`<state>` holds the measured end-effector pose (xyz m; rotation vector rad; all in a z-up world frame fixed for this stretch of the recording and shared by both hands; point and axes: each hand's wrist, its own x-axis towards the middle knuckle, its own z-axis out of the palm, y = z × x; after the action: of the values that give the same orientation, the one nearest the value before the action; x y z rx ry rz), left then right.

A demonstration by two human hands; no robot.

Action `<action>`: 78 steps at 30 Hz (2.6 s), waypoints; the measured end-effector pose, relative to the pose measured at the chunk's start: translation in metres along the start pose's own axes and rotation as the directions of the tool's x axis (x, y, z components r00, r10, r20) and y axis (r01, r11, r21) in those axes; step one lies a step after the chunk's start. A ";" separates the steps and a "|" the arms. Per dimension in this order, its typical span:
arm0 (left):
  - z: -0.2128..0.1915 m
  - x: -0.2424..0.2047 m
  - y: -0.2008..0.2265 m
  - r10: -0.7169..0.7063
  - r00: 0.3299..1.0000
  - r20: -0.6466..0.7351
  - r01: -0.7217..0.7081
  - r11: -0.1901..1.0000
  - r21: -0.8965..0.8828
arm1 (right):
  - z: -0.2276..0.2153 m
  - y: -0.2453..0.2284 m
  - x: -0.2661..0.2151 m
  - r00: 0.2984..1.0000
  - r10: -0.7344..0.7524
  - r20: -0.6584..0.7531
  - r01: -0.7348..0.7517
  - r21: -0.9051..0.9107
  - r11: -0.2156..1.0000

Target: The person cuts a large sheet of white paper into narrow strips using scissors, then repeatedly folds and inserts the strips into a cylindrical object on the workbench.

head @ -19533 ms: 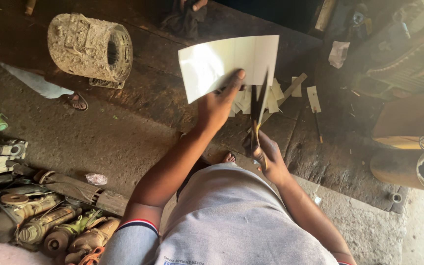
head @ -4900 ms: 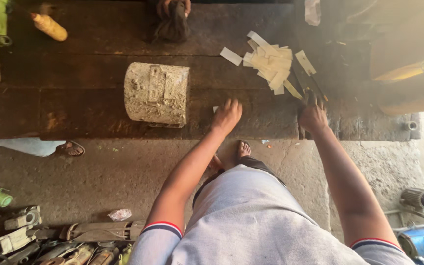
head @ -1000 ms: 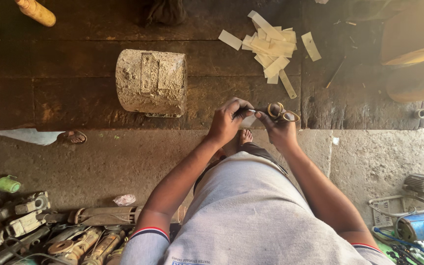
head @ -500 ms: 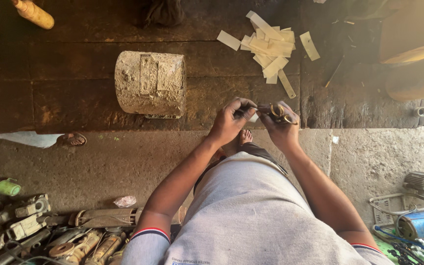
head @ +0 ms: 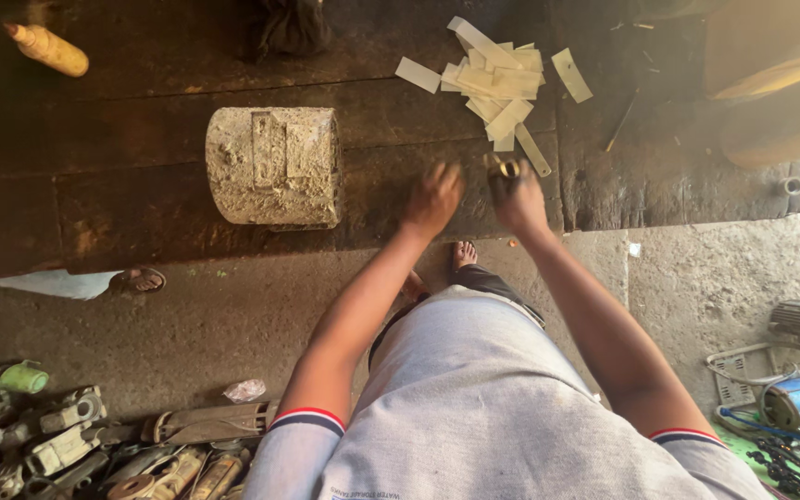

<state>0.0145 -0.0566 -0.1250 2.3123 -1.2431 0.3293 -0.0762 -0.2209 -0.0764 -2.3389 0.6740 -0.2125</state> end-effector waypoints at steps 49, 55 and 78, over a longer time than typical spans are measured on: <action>-0.057 -0.001 0.006 -0.575 0.818 0.000 0.502 0.716 -0.485 | -0.019 -0.047 0.001 0.750 -0.658 0.063 0.659 0.020 0.752; -0.104 -0.026 0.007 -0.837 0.531 0.131 0.733 0.377 -0.566 | -0.001 -0.090 0.015 0.611 -0.784 0.109 0.740 0.275 0.614; -0.131 -0.123 0.002 -0.877 0.278 0.391 0.756 -0.051 -0.653 | 0.176 -0.136 0.055 0.743 -0.658 0.123 0.481 0.585 0.653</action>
<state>-0.0530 0.0987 -0.0652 1.7034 0.3711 -0.4347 0.0838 -0.0632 -0.1212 -1.9023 -0.3128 -0.2436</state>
